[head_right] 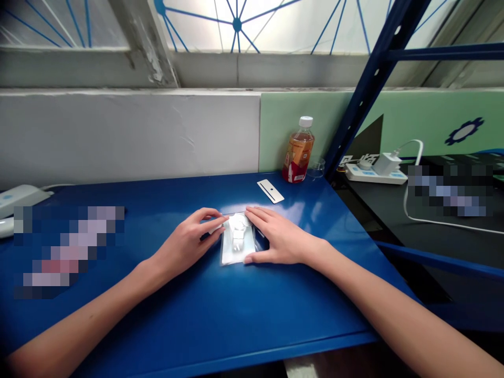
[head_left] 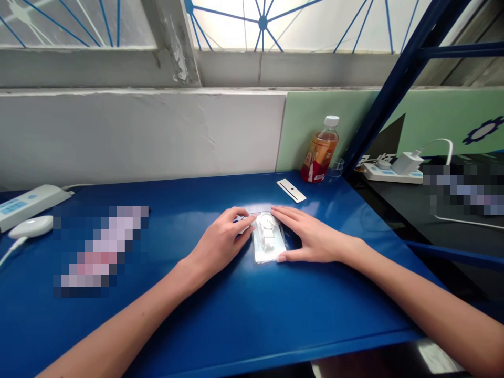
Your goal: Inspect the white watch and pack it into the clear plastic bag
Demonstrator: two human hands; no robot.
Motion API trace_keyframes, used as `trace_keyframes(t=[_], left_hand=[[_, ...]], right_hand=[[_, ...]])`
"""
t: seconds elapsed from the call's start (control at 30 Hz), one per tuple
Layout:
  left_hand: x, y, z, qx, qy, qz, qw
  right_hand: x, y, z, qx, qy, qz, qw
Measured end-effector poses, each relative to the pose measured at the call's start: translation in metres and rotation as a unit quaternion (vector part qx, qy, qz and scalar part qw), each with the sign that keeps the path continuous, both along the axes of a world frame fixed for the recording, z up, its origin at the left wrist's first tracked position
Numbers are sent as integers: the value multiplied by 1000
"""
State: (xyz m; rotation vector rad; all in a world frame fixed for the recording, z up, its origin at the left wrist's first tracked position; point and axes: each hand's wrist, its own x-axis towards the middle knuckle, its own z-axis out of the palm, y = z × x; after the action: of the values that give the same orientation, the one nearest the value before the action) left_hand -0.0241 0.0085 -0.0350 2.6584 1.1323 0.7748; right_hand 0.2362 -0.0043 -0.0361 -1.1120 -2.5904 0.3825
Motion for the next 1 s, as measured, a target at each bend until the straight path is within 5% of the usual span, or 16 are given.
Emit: trace_keyframes(t=[0.4,0.57,0.73,1.0], left_hand=[[-2,-1,-1,6,14,7,1000],[-1,2,-1,4,-56,68,996],[-1,4,1,-13,36,116,993],[-9,3,11,-99,148,-48,983]], right_hand=[[0,0,3,-8,-12,-5,1000],[-3,-2,4,-9,-15,-8,1000],[1,-1,5,-12,-18,-15,1000],[12,7,0,-27,-7,-8,1000]])
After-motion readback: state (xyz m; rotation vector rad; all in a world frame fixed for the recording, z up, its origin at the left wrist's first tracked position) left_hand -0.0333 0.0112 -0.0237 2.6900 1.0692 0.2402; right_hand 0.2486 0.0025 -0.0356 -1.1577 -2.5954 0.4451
